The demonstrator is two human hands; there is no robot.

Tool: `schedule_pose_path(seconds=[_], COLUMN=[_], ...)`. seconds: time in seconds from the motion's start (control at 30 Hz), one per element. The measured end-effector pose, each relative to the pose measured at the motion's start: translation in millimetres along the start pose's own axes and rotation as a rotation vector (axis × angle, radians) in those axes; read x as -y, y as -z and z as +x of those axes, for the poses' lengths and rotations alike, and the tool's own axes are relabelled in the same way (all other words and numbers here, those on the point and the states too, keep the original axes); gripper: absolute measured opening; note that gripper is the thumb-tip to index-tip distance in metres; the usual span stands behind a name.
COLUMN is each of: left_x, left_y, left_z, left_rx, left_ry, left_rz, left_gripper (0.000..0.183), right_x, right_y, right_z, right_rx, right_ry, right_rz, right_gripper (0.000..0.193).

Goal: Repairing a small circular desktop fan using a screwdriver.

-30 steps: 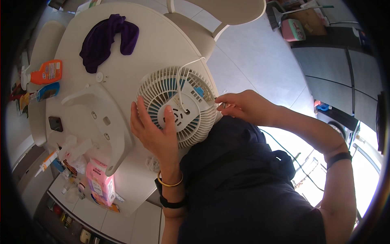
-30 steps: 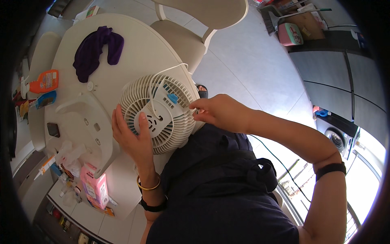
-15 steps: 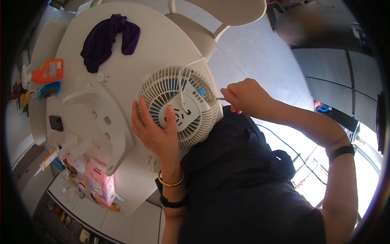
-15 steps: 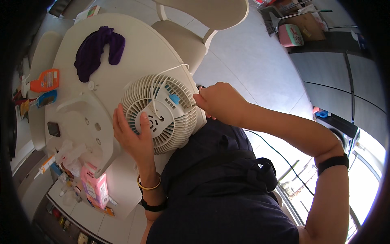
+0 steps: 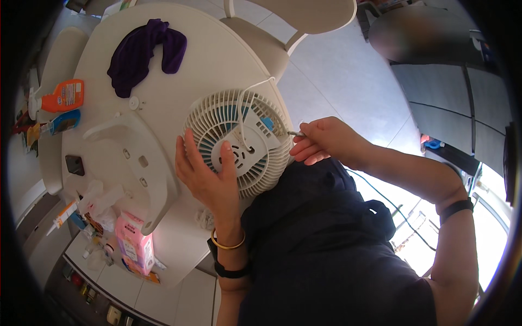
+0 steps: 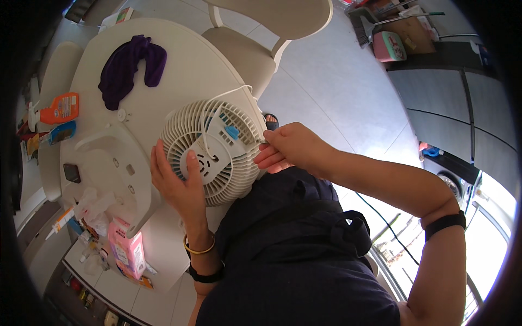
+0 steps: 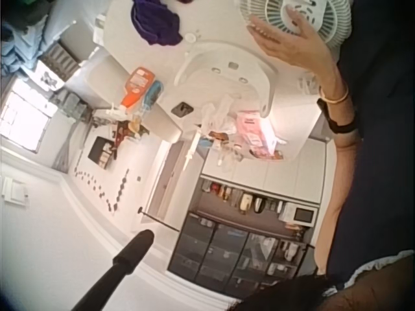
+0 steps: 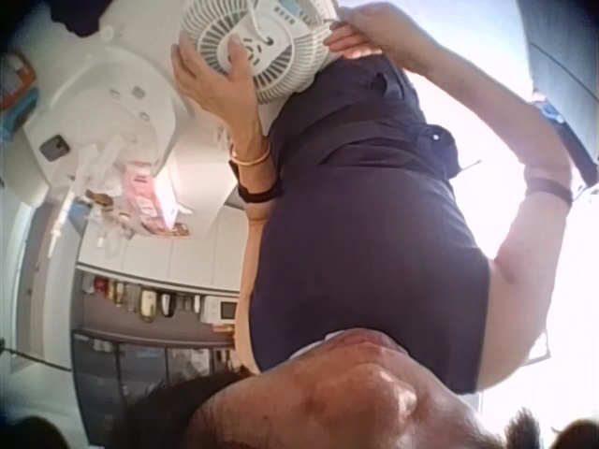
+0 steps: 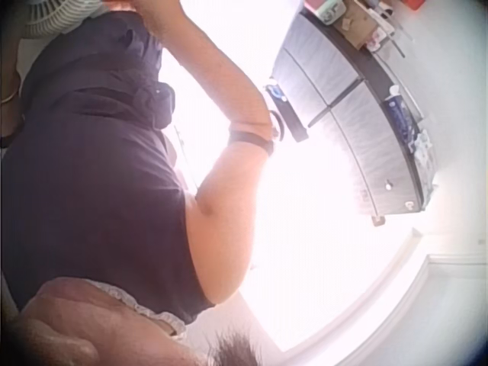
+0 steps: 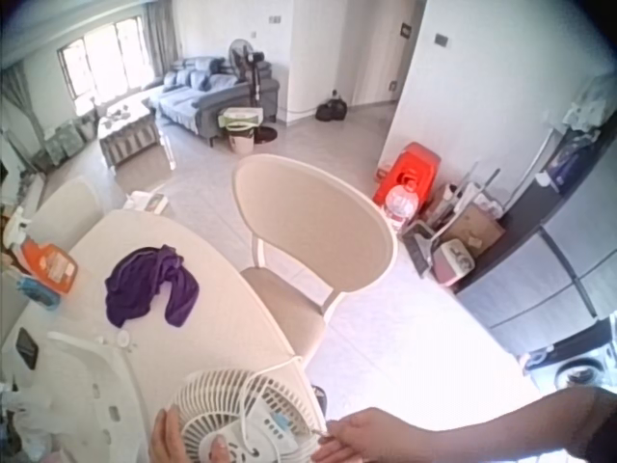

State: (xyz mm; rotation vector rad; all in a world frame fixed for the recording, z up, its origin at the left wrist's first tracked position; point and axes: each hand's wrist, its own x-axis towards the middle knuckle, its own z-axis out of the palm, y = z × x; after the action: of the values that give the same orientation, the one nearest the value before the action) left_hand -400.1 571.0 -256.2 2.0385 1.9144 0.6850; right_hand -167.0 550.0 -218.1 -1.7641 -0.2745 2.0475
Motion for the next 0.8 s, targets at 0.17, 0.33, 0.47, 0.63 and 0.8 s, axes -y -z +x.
schedule_pose_path(seconds=[0.17,0.33,0.47,0.63,0.8], left_x=[-3,-2,3,-1,-1], left_y=[1,2,-2,0,-1], left_z=[1,1,0,1,0], left_rx=[0.013,0.004,-0.008,0.003,0.008], left_ry=[0.007,-0.013,-0.019,-0.024,-0.018], left_rz=[0.010,0.001,0.001,0.013,0.000], left_gripper=[0.059,0.058,0.062,0.058,0.057], right_x=[-9,-11,-11,-2,-16], right_y=[6,6,6,17,25], right_z=[-7,-7,-6,-7,3], right_rx=[-0.057,-0.103,-0.156,0.061,0.115], right_ry=[0.253,0.426,0.558,0.402,0.539], right_rz=[-0.623,-0.900,-1.011,-0.797,-0.660], right_gripper=[0.031,0.026,0.021,0.018,0.024])
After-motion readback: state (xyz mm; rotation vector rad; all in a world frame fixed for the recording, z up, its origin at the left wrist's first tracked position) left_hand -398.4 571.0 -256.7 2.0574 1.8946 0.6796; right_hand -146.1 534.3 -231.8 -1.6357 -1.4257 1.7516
